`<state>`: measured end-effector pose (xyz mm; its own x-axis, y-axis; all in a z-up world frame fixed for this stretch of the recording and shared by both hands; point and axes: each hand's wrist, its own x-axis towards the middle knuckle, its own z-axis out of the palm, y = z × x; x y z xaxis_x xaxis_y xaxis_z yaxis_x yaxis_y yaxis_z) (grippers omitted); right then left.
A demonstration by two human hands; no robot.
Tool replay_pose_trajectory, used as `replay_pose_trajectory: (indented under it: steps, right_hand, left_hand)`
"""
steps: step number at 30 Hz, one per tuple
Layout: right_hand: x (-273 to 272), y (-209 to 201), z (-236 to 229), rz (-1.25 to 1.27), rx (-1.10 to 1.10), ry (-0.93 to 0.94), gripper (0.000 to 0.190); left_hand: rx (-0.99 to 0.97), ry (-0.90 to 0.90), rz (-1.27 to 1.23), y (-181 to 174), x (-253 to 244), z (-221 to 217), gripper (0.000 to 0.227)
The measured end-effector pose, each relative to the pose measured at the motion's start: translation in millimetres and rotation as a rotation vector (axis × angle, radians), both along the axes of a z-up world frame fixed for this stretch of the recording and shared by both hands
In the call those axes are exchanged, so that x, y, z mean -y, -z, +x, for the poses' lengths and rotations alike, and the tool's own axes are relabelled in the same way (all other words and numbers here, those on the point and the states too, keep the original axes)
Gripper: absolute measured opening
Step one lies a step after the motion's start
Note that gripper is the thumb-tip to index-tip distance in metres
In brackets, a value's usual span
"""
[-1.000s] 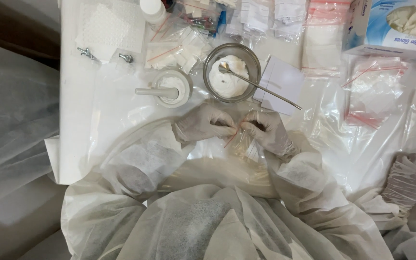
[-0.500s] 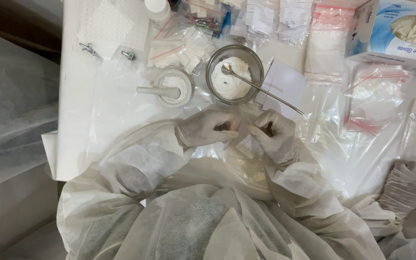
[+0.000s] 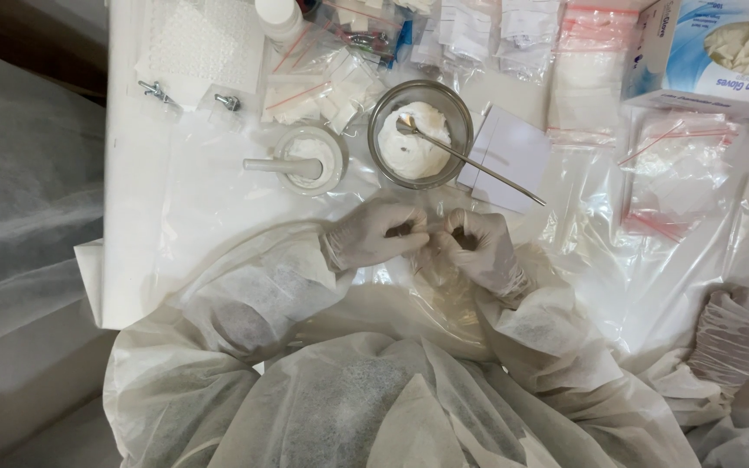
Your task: The person scoops a white paste from a metal bowl using a spoon and applies it to a small white rectangular object. They then fold a piece of paper around the coated object and place it into a small plastic bag.
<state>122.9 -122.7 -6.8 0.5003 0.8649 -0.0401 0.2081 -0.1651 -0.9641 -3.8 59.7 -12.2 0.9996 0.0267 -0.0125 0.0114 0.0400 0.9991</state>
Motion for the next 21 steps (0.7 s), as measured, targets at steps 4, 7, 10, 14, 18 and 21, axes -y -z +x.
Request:
replay_pose_trajectory:
  steps: [4,7,10,14,18,21]
  right_hand:
    - [3,9,4,0.001,0.002,-0.053,0.017]
    - [5,6,4,0.003,0.037,-0.103,0.017]
    - [5,-1,0,0.027,-0.007,-0.143,0.013]
    - [7,5,4,0.087,-0.147,-0.133,0.01]
    - [8,-5,8,0.114,-0.278,-0.108,0.015]
    - [5,-17,9,0.103,-0.322,-0.117,0.014]
  left_hand:
    - [0.013,-0.187,-0.099,35,11,-1,0.019]
    - [0.002,-0.216,-0.124,29,12,-2,0.016]
    - [-0.001,-0.189,-0.183,16,13,-4,0.012]
    - [0.186,-0.108,-0.142,-18,6,-2,0.047]
    - [0.332,-0.074,0.1,-27,8,0,0.091]
    - [0.428,-0.138,0.263,-13,17,0,0.1]
